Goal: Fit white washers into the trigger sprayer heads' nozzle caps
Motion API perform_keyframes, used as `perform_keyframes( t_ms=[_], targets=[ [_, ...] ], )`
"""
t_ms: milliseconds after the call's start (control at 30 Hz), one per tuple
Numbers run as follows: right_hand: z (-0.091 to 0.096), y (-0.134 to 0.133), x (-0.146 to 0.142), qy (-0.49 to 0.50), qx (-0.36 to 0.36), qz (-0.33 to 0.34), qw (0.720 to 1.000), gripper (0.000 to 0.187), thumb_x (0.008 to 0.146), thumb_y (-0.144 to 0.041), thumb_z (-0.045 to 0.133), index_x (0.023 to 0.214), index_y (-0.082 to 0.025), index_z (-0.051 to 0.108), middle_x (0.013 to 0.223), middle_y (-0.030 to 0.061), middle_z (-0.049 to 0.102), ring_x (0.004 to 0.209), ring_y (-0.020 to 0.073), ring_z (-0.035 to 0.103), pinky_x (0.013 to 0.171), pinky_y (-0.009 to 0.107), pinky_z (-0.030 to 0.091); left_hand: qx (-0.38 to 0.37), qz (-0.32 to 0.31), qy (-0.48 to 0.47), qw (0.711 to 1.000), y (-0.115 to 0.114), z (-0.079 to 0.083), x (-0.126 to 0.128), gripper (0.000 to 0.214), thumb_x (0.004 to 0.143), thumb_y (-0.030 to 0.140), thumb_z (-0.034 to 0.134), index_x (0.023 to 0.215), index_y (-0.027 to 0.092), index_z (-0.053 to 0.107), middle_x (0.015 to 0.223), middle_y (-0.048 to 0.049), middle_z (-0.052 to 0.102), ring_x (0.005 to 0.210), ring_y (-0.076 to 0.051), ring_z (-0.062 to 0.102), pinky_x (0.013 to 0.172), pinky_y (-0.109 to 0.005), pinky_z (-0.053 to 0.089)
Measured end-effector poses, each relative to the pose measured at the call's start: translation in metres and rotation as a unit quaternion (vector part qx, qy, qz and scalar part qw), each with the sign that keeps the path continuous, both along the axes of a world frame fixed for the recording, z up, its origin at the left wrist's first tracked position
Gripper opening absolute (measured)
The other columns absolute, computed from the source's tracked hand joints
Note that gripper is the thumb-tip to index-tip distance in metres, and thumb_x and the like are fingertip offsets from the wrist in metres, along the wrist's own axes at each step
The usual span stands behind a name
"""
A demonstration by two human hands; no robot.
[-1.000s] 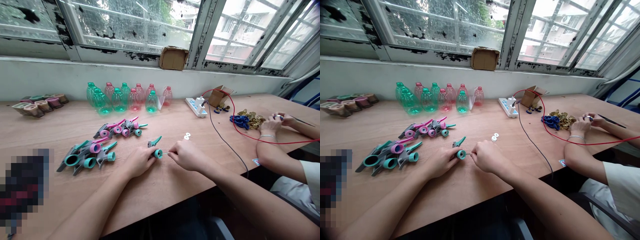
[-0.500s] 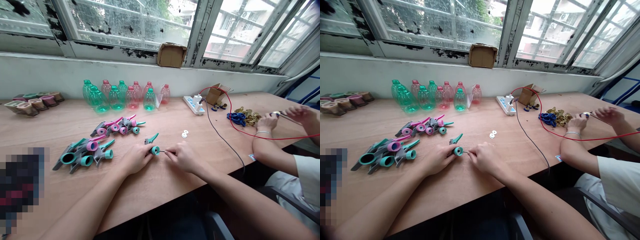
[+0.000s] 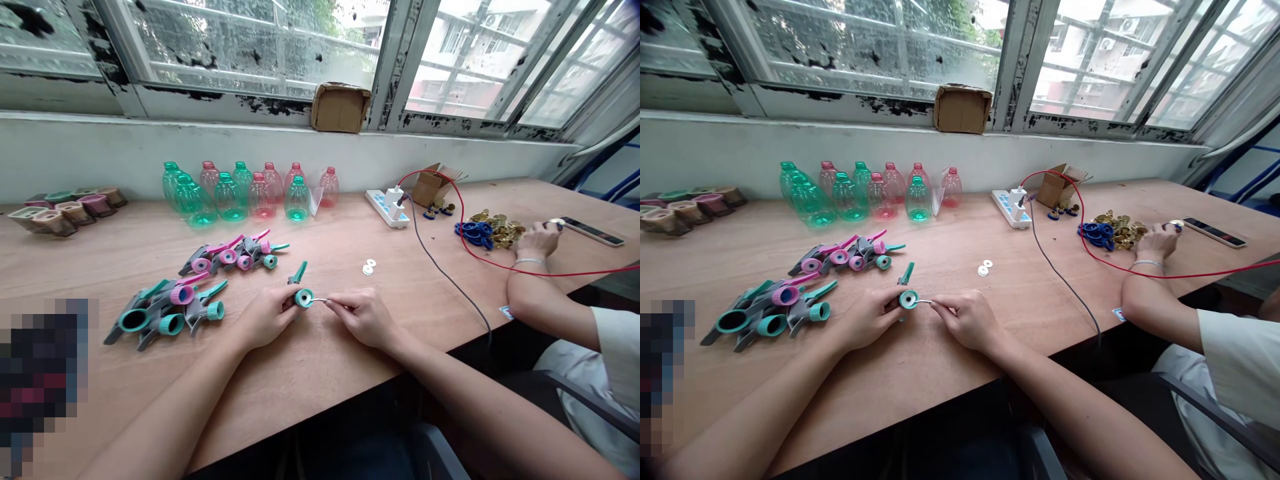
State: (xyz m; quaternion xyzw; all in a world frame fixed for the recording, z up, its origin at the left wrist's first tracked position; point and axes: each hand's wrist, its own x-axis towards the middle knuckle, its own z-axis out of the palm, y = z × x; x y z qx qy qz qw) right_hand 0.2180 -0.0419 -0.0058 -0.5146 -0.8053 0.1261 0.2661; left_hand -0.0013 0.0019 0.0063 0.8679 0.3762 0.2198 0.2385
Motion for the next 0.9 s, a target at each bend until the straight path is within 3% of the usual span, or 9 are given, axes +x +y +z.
perform_keyframes(
  t_ms=[267, 400, 667, 900],
  targets=[
    [-0.001, 0.0031, -0.009, 0.108, -0.033, -0.004, 0.994, 0.041, 0.096, -0.034, 0.043, 0.065, -0.016, 0.065, 0.057, -0.0008, 0.057, 0.053, 0.0102, 0.047, 0.057, 0.021, 0.033, -0.026, 0.028, -0.037, 0.999, -0.0005, 0.0009, 0.0003, 0.017, 0.089, 0.026, 0.049, 0.08, 0.016, 0.058, 0.059, 0.0058, 0.044, 0.055, -0.009, 0.036, 0.053, -0.021, 0.028],
    [-0.0044, 0.0043, -0.0091, 0.168, -0.044, -0.001, 0.985, 0.04, 0.095, -0.035, 0.044, 0.065, -0.014, 0.063, 0.056, -0.0012, 0.054, 0.052, 0.0096, 0.046, 0.053, 0.021, 0.032, -0.043, 0.022, -0.055, 0.997, -0.0009, 0.0014, 0.0007, 0.019, 0.089, 0.029, 0.048, 0.081, 0.015, 0.059, 0.06, 0.0053, 0.046, 0.055, -0.009, 0.037, 0.053, -0.021, 0.029],
    [0.0039, 0.0028, -0.0076, 0.035, 0.061, -0.016, 0.997, 0.032, 0.094, -0.032, 0.049, 0.07, -0.018, 0.066, 0.06, 0.0005, 0.059, 0.054, 0.0107, 0.045, 0.056, 0.024, 0.028, -0.02, 0.032, -0.049, 0.998, -0.0016, 0.0004, 0.0018, 0.016, 0.087, 0.025, 0.05, 0.08, 0.015, 0.059, 0.061, 0.0049, 0.047, 0.055, -0.009, 0.038, 0.054, -0.021, 0.028],
    [-0.0027, 0.0065, -0.0104, 0.192, -0.006, 0.027, 0.981, 0.037, 0.093, -0.032, 0.048, 0.063, -0.017, 0.062, 0.052, -0.0035, 0.044, 0.049, 0.0088, 0.036, 0.05, 0.023, 0.026, -0.033, 0.012, -0.055, 0.998, -0.0026, 0.0023, 0.0021, 0.017, 0.088, 0.026, 0.049, 0.08, 0.015, 0.059, 0.062, 0.0041, 0.048, 0.057, -0.01, 0.038, 0.054, -0.021, 0.028]
  ],
)
